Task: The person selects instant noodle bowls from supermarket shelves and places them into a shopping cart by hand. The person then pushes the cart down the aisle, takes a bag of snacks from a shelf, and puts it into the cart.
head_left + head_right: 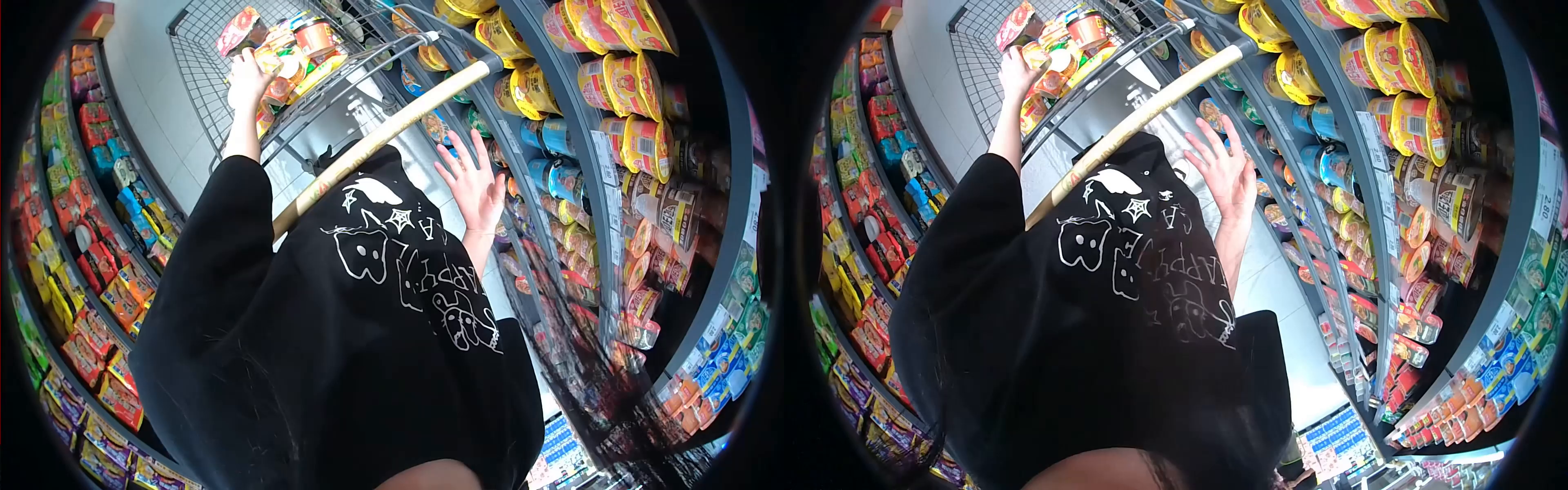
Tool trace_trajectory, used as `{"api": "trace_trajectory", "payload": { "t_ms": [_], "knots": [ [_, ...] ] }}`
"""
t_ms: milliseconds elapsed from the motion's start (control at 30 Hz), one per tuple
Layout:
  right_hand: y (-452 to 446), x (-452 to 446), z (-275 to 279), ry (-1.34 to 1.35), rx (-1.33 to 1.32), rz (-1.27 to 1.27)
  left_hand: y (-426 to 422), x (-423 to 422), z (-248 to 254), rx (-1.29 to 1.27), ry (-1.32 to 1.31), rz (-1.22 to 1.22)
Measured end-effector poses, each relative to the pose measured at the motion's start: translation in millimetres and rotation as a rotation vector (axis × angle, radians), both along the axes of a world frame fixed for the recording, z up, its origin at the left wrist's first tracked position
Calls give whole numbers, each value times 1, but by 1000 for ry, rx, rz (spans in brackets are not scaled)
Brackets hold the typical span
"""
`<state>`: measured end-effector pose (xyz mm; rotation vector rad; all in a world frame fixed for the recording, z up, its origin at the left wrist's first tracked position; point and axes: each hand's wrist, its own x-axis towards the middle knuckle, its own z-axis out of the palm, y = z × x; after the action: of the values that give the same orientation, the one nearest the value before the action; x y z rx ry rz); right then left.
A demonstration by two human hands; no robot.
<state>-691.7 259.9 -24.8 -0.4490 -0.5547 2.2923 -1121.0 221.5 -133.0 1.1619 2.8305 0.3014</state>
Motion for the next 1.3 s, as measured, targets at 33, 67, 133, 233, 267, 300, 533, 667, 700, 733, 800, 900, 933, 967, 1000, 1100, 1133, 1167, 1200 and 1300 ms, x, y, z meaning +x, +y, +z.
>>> {"api": "trace_trajectory", "payload": {
  "t_ms": [33,67,133,233,267,300,533,667,700,733,800,900,933,967,1000,1100,1133,1167,1200,1300],
  "knots": [
    [-1,0,0,0,-1,-5,3,6,-2,-1,0,-5],
    [-1,0,0,-4,2,-4,5,13,-6,-23,11,-30],
    [-4,0,-1,-7,5,-9,2,10,-49,16,103,-146],
    [-9,2,-1,-33,20,-6,-7,16,-87,-188,147,-266],
    [-11,3,-1,-51,20,-12,-13,21,-92,-185,147,-272],
    [-12,4,0,-68,21,-19,-21,22,-104,-198,286,-354],
    [-14,16,-10,-46,-6,-66,-9,42,-69,-267,312,-237],
    [-14,19,-11,-59,-7,-69,-14,39,-86,-260,187,-142],
    [-13,19,-10,-59,-5,-68,-15,42,-81,-258,187,-141],
    [-13,19,-8,-63,11,-53,-18,46,-76,-323,65,-159],
    [-12,19,-8,-65,29,-32,-21,47,-79,-408,-23,-211],
    [-12,17,-8,-69,23,-20,-15,42,-92,-346,-198,-151],
    [-11,14,-8,-82,32,-14,-13,38,-98,-317,-274,-188],
    [-12,12,-7,-95,39,-10,-16,39,-113,-97,-141,-170],
    [-13,10,-7,-114,26,-9,-12,33,-114,-51,-297,-129],
    [-15,1,-5,-130,28,31,-11,17,-112,49,-557,12],
    [-17,-3,-2,-147,25,24,-13,12,-115,27,-566,81],
    [-17,-6,0,-140,22,18,-15,3,-113,27,-681,86],
    [-17,-10,2,-238,86,18,-17,-2,-110,130,-545,97],
    [-16,-25,12,-400,224,-84,-25,-27,-104,254,-360,74]
  ]
}}
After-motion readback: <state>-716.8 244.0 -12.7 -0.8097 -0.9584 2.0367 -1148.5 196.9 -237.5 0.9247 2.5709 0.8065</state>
